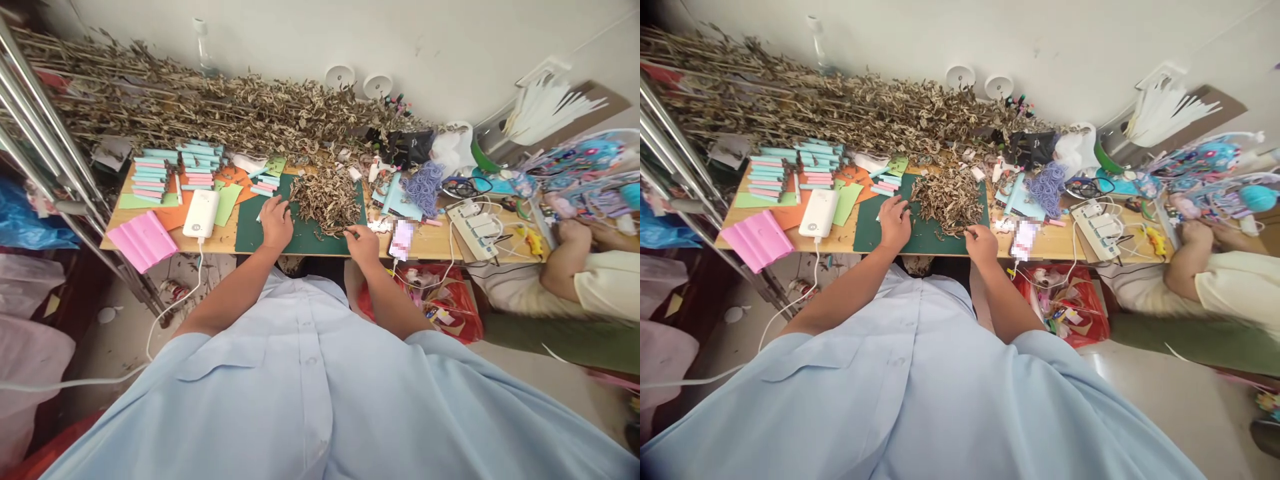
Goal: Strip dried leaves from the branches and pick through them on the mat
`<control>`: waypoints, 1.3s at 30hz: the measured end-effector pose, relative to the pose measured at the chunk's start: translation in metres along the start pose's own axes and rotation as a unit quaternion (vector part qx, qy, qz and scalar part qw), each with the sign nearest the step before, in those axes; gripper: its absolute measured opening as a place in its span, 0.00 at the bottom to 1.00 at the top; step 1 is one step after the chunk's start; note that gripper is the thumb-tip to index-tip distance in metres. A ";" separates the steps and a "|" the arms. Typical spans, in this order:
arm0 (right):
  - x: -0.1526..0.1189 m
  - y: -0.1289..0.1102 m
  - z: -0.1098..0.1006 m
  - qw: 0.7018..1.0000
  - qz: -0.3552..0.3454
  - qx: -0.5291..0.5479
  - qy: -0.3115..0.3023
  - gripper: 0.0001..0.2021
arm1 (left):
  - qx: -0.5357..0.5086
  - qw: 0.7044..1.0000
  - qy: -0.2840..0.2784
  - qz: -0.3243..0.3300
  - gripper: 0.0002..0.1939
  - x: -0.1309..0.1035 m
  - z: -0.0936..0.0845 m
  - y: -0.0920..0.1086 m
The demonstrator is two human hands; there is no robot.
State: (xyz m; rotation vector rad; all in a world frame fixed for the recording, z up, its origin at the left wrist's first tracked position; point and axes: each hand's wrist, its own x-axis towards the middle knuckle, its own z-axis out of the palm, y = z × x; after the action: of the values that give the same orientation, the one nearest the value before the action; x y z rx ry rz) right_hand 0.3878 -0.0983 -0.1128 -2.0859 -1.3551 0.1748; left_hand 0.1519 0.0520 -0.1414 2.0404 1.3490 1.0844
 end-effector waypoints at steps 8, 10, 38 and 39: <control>0.000 0.016 0.001 0.991 -0.025 -0.118 -0.060 0.16 | 0.016 0.999 0.007 0.035 0.17 -0.003 -0.006 0.004; -0.001 0.016 0.003 0.988 -0.041 -0.133 -0.066 0.18 | 0.023 0.999 -0.006 0.044 0.16 -0.003 -0.006 0.005; 0.004 0.021 -0.004 0.981 -0.052 -0.162 -0.096 0.20 | 0.015 0.992 -0.084 0.091 0.12 -0.010 -0.011 0.018; 0.004 0.022 -0.003 0.979 -0.056 -0.172 -0.098 0.20 | 0.015 0.992 -0.084 0.093 0.12 -0.010 -0.011 0.018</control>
State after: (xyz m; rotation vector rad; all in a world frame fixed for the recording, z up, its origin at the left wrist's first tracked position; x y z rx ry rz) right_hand 0.4082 -0.1022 -0.1226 -2.3133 -1.7191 0.1054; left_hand 0.1504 0.0349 -0.1253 2.2597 1.1167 0.9466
